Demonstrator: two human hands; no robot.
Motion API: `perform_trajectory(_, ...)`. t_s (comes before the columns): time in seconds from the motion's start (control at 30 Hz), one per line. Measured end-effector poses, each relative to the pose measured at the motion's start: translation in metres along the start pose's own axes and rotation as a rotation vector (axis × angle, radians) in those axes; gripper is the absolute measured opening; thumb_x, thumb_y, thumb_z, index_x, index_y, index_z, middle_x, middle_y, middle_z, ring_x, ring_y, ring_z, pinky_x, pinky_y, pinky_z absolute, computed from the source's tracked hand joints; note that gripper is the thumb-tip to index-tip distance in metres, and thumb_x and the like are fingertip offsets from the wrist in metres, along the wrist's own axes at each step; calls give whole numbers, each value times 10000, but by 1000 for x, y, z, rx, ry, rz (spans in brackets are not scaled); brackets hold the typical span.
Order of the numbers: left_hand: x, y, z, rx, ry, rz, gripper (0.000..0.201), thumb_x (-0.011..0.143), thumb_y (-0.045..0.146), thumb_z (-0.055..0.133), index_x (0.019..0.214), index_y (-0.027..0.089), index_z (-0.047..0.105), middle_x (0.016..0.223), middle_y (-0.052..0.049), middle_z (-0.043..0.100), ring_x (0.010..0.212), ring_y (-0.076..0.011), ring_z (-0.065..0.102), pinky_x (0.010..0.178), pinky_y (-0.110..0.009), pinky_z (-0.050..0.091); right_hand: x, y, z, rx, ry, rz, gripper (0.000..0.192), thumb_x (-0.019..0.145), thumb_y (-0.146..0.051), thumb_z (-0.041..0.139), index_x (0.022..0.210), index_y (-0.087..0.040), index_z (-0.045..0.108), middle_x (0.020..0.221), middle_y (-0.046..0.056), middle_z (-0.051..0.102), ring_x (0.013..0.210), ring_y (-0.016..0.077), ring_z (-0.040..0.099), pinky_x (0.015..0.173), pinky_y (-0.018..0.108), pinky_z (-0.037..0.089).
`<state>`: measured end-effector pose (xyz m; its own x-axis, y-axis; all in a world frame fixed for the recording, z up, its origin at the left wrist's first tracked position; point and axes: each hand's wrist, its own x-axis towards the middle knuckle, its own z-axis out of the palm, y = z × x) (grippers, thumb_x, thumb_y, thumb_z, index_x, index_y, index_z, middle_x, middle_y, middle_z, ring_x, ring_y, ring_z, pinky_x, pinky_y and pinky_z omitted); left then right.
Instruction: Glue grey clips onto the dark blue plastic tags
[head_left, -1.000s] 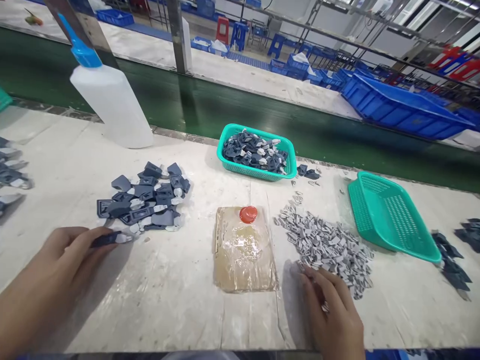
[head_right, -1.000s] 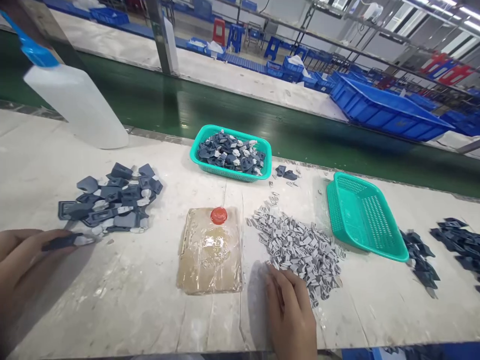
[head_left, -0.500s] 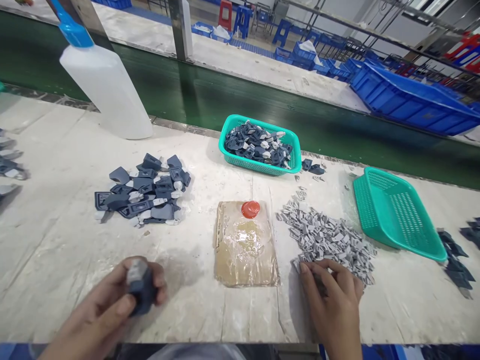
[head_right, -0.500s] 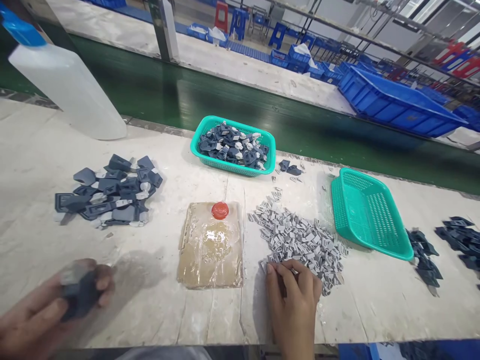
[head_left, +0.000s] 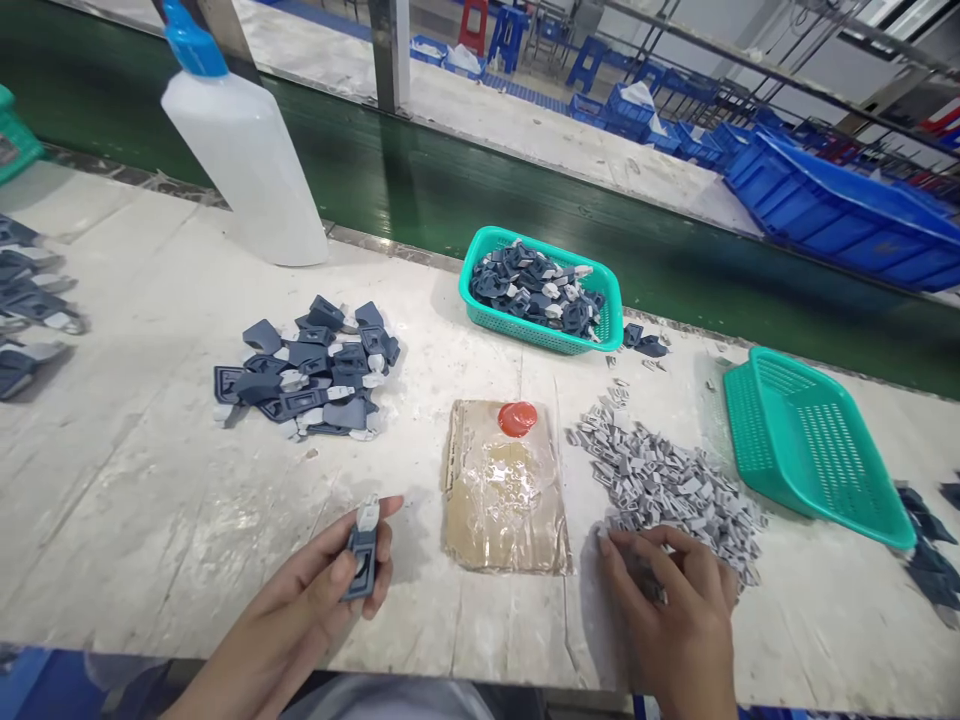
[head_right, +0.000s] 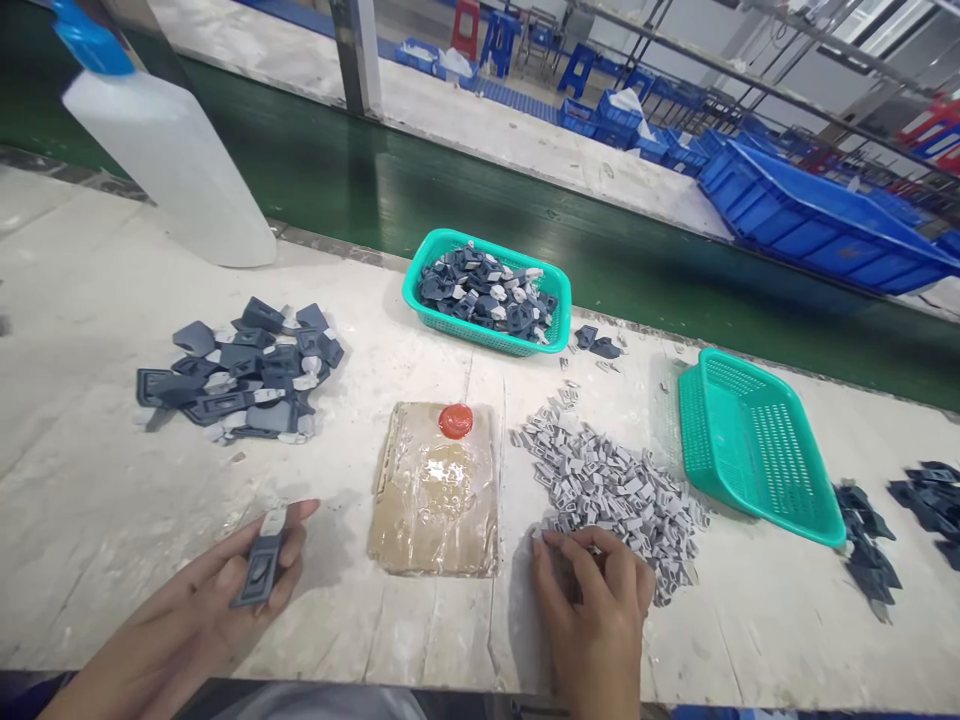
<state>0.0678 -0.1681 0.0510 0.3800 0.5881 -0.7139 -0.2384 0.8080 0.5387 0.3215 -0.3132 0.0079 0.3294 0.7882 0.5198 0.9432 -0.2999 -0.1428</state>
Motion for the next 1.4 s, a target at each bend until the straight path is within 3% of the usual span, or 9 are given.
perform_trajectory(0.17, 8, -4, -1, -64, -57, -64, 370, 721, 399, 686, 1065, 266, 671, 871, -16, 616, 870, -132, 518, 723, -185, 455, 22, -16, -4, 44, 59, -16, 161, 805, -317, 594, 829, -162, 632, 849, 52, 496, 695, 136, 433, 741, 358, 313)
perform_trajectory(0.33, 22, -12, 0, -290, -195, 18, 333, 728, 254, 694, 1056, 196, 679, 750, -18, 632, 799, -125, 536, 677, -196, 445, 54, -51, 9, 151, 29, -88, 88, 785, -252, 621, 855, -199, 623, 877, 41, 486, 742, 139, 422, 727, 330, 322)
perform_trajectory(0.43, 25, -15, -2, -307, -257, 51, 324, 702, 183, 667, 1025, 166, 694, 721, -26, 653, 745, -126, 536, 698, -216, 431, 60, -61, 21, 166, -1, -116, 76, 780, -232, 626, 846, -196, 625, 891, 43, 483, 766, 142, 424, 739, 333, 329)
perform_trajectory(0.9, 23, -18, -8, -271, -352, 61, 197, 771, 194, 667, 966, 203, 693, 909, 4, 687, 925, -149, 614, 920, -279, 433, 61, -62, 28, 119, -95, -193, 104, 781, -256, 624, 836, -170, 640, 916, 64, 495, 743, 142, 395, 746, 349, 343)
perform_trajectory(1.1, 23, -19, -10, -154, -396, 95, 115, 755, 207, 681, 867, 228, 674, 866, 25, 677, 918, -148, 619, 867, -250, 435, 66, -64, 15, 117, -42, -213, 108, 765, -249, 646, 842, -173, 637, 897, 57, 499, 705, 124, 404, 731, 342, 327)
perform_trajectory(1.27, 24, -22, -8, -60, -384, 143, 103, 764, 238, 674, 863, 224, 649, 884, 6, 684, 904, -134, 593, 801, -226, 432, 68, -71, 1, 100, 121, -134, 144, 738, -219, 678, 873, -184, 640, 849, 43, 523, 694, 120, 439, 750, 354, 305)
perform_trajectory(1.4, 26, -25, -6, 10, -371, 187, 127, 802, 262, 625, 925, 234, 634, 925, -5, 655, 885, -140, 565, 760, -236, 436, 64, -72, 10, 134, -6, -184, 110, 767, -242, 645, 862, -190, 629, 857, 41, 510, 691, 121, 415, 747, 349, 311)
